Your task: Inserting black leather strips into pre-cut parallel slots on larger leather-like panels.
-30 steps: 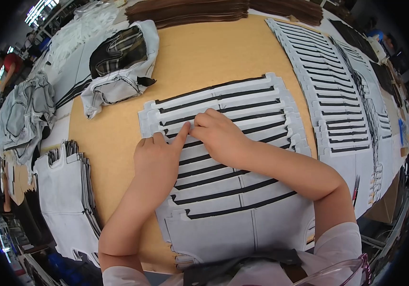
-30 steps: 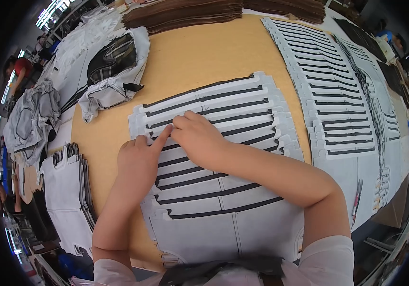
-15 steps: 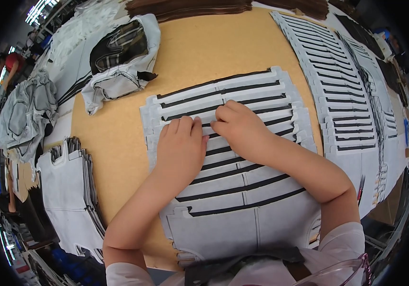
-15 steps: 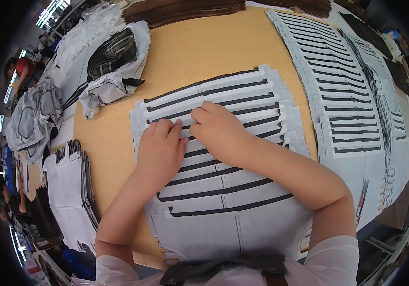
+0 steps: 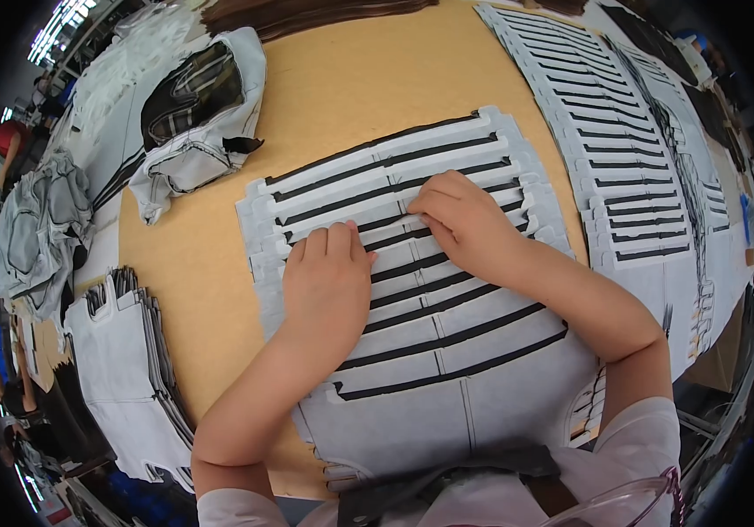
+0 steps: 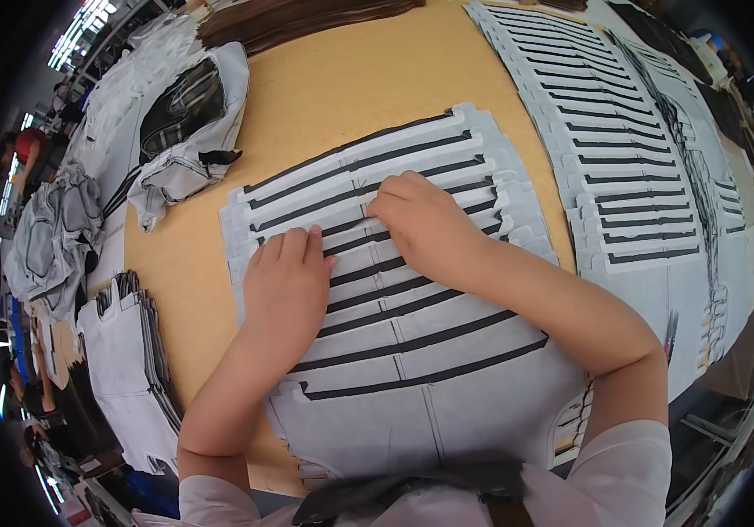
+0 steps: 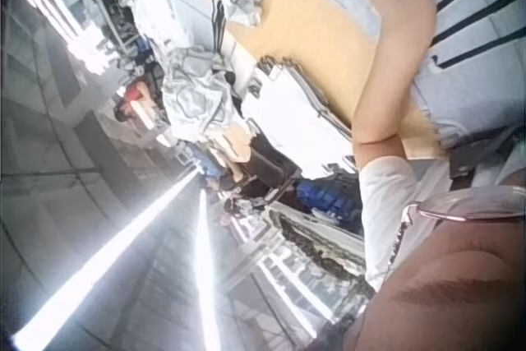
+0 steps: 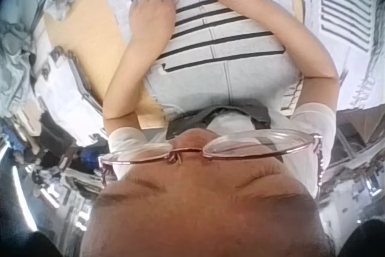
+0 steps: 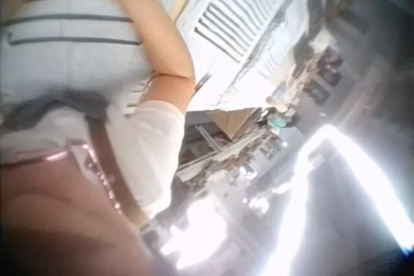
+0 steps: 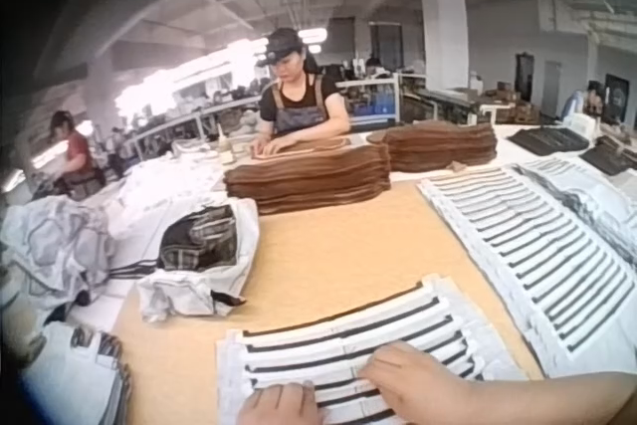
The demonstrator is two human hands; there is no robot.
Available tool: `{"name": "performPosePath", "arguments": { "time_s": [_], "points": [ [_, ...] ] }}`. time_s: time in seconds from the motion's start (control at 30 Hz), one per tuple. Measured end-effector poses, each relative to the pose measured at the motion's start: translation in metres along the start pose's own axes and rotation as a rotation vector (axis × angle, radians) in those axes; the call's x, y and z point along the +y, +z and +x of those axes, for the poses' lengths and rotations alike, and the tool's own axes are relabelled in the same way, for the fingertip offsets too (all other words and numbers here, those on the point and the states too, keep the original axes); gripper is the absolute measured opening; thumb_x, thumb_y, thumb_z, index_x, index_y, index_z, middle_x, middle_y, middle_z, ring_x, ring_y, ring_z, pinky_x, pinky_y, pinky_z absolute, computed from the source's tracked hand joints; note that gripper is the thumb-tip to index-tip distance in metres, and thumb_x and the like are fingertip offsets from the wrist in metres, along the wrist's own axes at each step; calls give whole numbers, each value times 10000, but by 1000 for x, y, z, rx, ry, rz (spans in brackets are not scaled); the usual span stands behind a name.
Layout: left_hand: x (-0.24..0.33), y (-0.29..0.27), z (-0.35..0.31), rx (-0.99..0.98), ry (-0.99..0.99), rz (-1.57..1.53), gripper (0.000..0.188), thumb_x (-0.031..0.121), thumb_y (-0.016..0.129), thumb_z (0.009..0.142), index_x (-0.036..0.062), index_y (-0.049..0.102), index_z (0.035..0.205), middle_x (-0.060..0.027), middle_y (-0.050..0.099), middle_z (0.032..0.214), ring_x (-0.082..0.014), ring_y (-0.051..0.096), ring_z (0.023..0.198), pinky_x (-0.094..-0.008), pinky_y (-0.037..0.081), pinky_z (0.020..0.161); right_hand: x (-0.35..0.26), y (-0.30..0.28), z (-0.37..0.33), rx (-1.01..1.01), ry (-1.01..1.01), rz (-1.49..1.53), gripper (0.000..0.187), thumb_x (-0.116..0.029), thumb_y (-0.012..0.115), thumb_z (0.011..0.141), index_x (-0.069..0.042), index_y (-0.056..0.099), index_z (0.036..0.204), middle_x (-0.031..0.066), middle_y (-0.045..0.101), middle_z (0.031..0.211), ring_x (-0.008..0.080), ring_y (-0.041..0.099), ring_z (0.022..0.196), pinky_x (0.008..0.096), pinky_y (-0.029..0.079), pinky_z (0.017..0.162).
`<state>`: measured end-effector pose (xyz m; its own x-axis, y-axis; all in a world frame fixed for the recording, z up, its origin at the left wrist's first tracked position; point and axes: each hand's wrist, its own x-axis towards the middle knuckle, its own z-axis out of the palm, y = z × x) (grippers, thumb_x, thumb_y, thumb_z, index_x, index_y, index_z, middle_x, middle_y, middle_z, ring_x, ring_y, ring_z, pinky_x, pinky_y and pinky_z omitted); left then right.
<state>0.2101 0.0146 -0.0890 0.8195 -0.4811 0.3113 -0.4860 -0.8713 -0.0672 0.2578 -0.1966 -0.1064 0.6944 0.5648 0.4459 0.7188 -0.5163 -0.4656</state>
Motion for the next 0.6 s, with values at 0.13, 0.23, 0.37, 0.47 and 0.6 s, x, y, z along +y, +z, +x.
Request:
{"name": "performPosePath", "arguments": {
  "time_s": [0.13,0.23,0.37,0.47,0.6],
  "points": [
    [-12,-1,17,-16,-10,-484,301,101,701,842,34,707,1135,-92,570,928,-240,591,831,-349,496,722,4,4,0,5,89,142,318,148,590,735,-11,660,1002,98,581,944,297,544,926,369,479,803],
    [-27,9,25,-98,-13,-700,279,48,694,833,40,723,1110,-96,566,935,-232,586,806,-339,494,699,0,0,0,-40,54,84,259,95,619,732,-7,673,964,84,577,947,283,537,920,363,481,799],
    [-22,9,28,-80,144,-460,301,44,694,834,72,732,1131,-83,551,899,-221,561,762,-321,479,675,-4,-3,-5,-150,-204,-344,217,-52,635,738,8,675,943,61,577,973,248,531,947,350,477,808],
    [-23,18,26,12,167,-577,307,46,691,834,83,732,1136,-75,550,879,-214,559,749,-328,480,666,11,-9,-7,-110,-112,-267,214,-38,638,743,-6,682,950,55,582,967,246,531,940,346,466,820],
    [-18,13,34,16,162,-607,294,66,689,840,88,734,1130,-60,551,859,-215,553,730,-337,480,651,18,-14,-10,-80,-15,-76,240,6,640,736,-14,684,970,53,592,966,248,532,940,353,460,832]
  ]
}}
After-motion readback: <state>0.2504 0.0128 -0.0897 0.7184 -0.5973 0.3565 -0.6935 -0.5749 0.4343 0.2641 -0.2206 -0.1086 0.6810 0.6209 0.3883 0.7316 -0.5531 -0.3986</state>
